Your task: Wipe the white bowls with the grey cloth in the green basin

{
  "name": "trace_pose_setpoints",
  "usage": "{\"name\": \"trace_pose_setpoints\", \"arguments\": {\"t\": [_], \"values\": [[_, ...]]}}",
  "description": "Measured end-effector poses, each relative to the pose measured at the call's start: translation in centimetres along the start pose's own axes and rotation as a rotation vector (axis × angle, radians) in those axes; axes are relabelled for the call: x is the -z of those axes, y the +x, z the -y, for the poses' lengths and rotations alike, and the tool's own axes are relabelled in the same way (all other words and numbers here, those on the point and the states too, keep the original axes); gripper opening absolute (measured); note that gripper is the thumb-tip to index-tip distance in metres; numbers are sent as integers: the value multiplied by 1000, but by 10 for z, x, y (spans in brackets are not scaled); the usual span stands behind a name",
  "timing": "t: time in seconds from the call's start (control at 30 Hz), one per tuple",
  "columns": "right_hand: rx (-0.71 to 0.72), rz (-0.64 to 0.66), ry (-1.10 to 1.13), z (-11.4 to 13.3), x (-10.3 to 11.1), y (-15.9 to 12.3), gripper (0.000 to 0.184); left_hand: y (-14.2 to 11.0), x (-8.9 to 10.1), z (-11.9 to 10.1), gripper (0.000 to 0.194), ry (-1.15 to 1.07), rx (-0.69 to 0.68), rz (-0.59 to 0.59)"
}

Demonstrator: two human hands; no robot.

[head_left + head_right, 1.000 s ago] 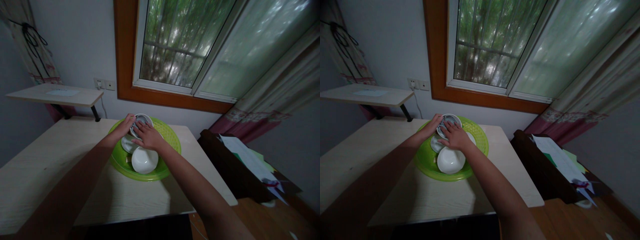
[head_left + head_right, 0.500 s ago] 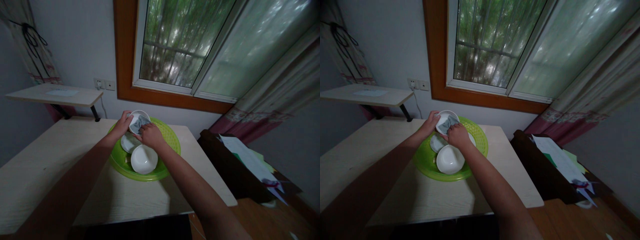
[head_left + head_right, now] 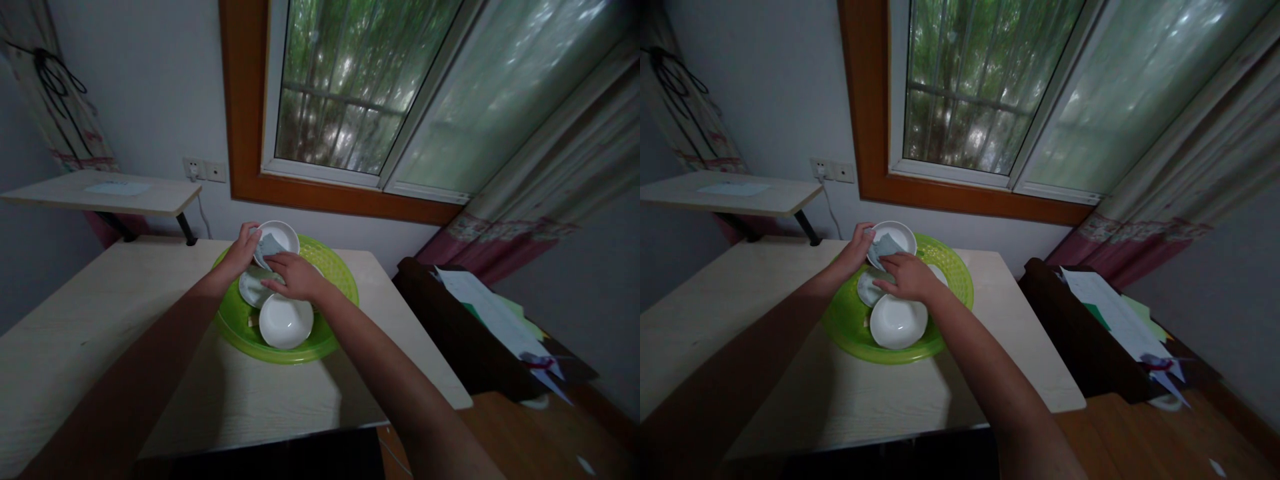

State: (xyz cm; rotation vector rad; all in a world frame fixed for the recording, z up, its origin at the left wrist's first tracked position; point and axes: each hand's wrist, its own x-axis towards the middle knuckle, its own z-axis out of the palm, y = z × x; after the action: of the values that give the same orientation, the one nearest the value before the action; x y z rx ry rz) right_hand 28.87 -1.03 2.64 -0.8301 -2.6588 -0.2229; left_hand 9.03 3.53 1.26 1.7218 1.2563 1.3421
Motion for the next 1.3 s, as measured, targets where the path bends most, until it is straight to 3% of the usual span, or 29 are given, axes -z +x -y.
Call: {"name": "trace_pose_setpoints", "arguments": {"t": [0.17,0.4,0.63,0.73,0.93,1.13,1.3], "values": [[-5,10,-37,3,-4,2,67,-1,-2,-3,48,4,2,40],[-119,-17,-123,2,-10,2,82,-3,-8,3,54,-87,14,133],[-258,-31,-180,1,-8,4,84,-2,-5,3,53,-26,-61,98],[-288,-20,-230,2,-3,5,78,-1,-4,7,54,-6,-56,80],[-298,105,-282,8,7,10,45,5,-4,13,48,-35,-77,33],[-139,142,-273,9,7,11,23,0,-4,7,49,-31,-29,48],[-81,113,-222,0,3,6,17,-1,-5,5,51,-62,22,73]]}}
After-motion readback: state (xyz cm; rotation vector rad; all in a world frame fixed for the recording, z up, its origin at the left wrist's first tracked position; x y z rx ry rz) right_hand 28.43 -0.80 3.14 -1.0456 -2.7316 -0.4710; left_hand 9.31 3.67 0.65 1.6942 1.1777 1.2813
